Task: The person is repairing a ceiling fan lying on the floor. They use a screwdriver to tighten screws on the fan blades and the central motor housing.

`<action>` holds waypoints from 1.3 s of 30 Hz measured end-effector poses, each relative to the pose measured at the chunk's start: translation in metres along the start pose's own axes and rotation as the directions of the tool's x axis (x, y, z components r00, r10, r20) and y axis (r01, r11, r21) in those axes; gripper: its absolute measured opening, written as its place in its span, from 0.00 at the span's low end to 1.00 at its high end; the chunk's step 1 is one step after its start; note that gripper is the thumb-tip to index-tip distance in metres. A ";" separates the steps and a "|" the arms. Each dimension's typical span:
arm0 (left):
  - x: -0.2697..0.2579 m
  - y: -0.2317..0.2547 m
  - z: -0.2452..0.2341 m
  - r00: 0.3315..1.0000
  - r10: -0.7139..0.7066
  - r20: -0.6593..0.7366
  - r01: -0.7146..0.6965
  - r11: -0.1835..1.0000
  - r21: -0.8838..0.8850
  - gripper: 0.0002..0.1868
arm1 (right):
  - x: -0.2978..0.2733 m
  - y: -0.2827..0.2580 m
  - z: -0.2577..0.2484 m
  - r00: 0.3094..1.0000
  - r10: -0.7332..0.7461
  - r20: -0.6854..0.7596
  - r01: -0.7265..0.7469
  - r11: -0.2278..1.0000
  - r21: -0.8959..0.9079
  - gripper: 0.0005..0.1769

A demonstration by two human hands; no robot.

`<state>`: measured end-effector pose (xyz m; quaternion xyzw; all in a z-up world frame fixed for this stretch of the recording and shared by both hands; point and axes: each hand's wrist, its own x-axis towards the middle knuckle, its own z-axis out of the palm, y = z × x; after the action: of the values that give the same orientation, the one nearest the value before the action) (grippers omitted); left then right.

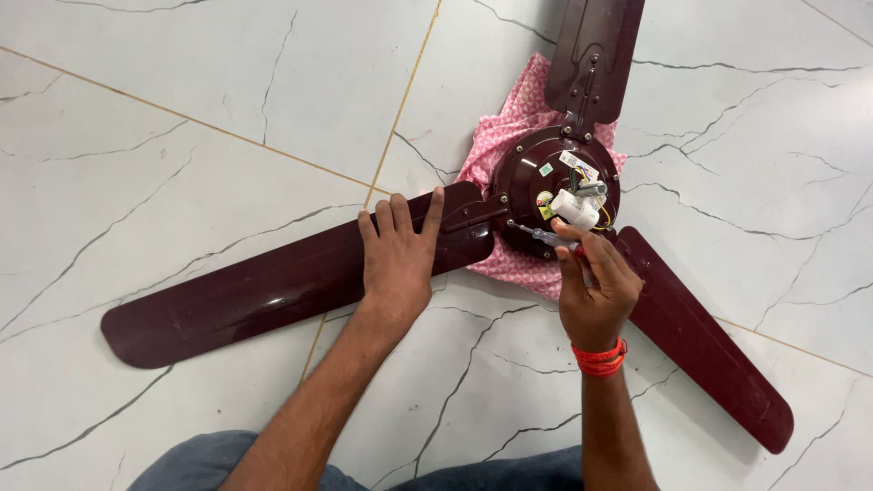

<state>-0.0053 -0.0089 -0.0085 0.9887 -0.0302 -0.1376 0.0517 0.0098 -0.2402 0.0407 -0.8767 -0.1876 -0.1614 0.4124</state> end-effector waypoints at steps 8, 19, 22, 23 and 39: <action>-0.001 0.000 -0.003 1.000 0.001 0.026 -0.001 1.000 -0.002 0.62 | -0.006 0.006 0.000 0.988 -0.068 -0.136 0.049 0.989 -0.136 0.16; 0.000 0.000 0.000 1.000 0.006 0.011 -0.006 1.000 -0.017 0.62 | -0.006 0.008 0.005 0.984 -0.147 -0.105 0.141 0.988 -0.065 0.15; -0.001 -0.001 0.002 1.000 0.008 0.012 -0.008 1.000 -0.014 0.62 | -0.008 0.005 0.009 0.978 -0.159 -0.134 0.136 0.977 -0.162 0.17; 0.000 -0.001 0.003 1.000 0.013 0.019 -0.013 1.000 -0.004 0.61 | -0.007 0.004 0.010 0.978 -0.150 -0.146 0.124 0.978 -0.169 0.16; -0.001 0.000 0.000 1.000 0.002 0.004 -0.002 1.000 0.012 0.62 | -0.005 0.004 0.010 0.977 -0.165 -0.132 0.154 0.984 -0.088 0.12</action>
<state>-0.0059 -0.0085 -0.0080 0.9886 -0.0322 -0.1394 0.0461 0.0086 -0.2357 0.0293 -0.8607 -0.2218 -0.2620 0.3759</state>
